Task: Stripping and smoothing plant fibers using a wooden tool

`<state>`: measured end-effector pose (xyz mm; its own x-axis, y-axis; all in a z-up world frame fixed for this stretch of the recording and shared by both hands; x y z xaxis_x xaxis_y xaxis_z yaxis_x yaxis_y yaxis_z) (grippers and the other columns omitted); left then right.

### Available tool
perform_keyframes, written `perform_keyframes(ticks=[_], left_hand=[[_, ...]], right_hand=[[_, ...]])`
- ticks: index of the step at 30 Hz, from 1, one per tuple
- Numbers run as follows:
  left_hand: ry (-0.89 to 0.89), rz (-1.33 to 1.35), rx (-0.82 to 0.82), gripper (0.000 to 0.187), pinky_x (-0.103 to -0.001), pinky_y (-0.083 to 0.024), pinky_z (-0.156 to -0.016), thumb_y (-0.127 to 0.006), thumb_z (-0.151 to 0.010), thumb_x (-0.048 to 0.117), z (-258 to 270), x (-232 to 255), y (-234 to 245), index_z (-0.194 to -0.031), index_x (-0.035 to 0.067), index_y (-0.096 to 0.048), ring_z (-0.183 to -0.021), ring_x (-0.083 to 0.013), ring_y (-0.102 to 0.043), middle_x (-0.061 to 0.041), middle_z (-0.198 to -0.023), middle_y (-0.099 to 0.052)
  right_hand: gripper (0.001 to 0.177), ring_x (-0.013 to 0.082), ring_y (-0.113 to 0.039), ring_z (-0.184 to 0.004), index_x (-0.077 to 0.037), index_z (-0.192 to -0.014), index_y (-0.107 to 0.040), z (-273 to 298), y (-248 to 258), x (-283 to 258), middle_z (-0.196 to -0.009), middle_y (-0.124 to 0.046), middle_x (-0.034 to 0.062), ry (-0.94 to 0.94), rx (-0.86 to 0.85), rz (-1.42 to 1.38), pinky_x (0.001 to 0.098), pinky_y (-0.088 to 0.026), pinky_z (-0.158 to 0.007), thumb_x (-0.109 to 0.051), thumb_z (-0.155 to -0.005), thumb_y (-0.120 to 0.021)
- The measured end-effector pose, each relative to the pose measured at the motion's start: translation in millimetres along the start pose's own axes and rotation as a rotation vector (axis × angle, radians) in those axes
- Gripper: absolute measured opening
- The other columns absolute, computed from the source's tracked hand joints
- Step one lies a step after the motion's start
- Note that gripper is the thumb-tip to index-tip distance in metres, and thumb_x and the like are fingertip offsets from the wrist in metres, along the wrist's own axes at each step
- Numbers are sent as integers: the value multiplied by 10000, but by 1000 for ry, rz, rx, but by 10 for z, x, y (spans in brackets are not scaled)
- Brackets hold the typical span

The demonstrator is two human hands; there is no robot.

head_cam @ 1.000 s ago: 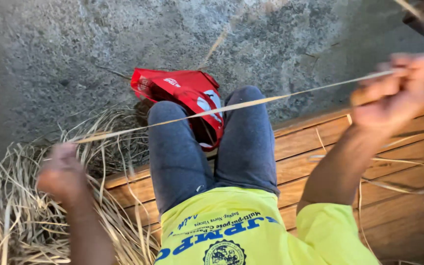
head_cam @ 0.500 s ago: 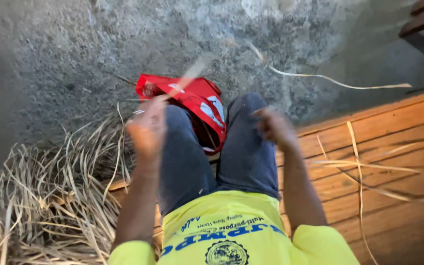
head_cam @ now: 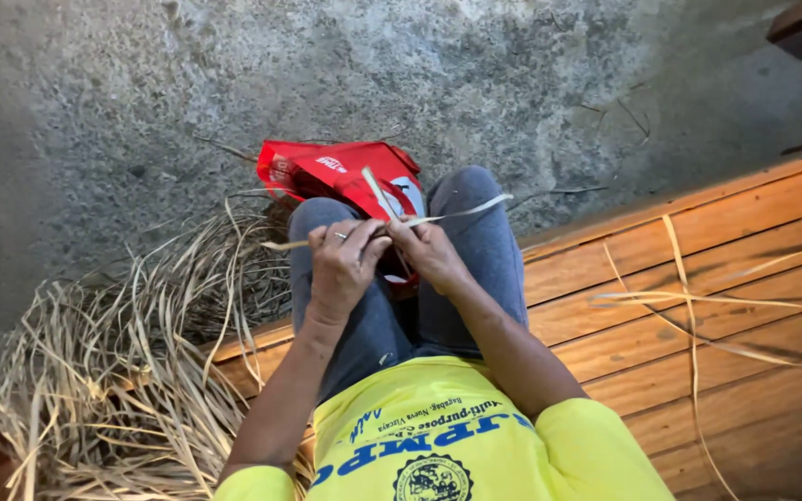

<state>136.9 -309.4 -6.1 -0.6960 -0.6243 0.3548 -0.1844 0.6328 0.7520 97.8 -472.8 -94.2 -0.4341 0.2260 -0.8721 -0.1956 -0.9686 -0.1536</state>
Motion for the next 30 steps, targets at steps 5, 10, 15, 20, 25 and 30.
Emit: perform_keyframes(ticks=[5,10,15,20,25,30], left_hand=[[288,543,-32,81,-385,-530,-741,-763,-940,196,-9,20,69,-969,120,-765,-813,-327,-716,-85,-820,-686],[352,533,-66,115,-446,-548,-775,-767,-923,224,144,-27,-34,-892,121,-729,-828,-370,-698,-90,-824,-647],[427,465,-89,88,-381,-551,-783,-764,-928,235,294,-303,4,-879,168,-734,-814,-289,-693,-41,-818,-646],[442,236,-113,115,-399,-546,-776,-746,-970,220,585,-883,194,-888,148,-709,-794,-299,-678,-59,-798,-648],[474,-137,-113,97,-459,-539,-790,-777,-979,263,1130,-1762,440,-928,207,-716,-806,-336,-665,-67,-839,-650],[499,-181,-84,114,-445,-547,-808,-796,-985,223,1393,-2239,598,-925,173,-713,-831,-353,-681,-73,-843,-665]], right_hand=[[276,122,-597,-845,-154,-1185,-738,147,-71,-116,-861,-718,52,155,-22,219,360,-548,-822,-372,-1022,-696],[204,36,-365,-491,-33,-1130,-681,259,-196,-15,-611,-403,-36,16,-124,-309,158,-320,-402,-209,-1041,-628],[215,79,-427,-420,-43,-948,-635,390,-146,-111,-601,-409,15,-53,-70,-532,226,-405,-348,-247,-1005,-672],[214,102,-400,-409,-54,-915,-585,479,61,-397,-601,-368,24,-39,-103,-620,222,-326,-328,-229,-1007,-668],[241,119,-434,-415,-28,-993,-612,538,294,-367,-608,-365,37,-34,-165,-624,240,-373,-341,-267,-1021,-614],[294,105,-438,-427,-12,-1033,-589,594,519,-286,-621,-358,24,-33,-183,-671,235,-381,-347,-306,-1026,-592]])
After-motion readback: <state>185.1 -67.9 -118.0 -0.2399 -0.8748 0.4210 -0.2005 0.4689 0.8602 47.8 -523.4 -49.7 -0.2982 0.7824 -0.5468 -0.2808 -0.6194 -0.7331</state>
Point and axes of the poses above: each hand's wrist, its own z-axis away from the middle knuckle, its own y-axis out of the back of the hand, x = y × z, the point moved 3 cm from there along -z, towards the middle knuckle
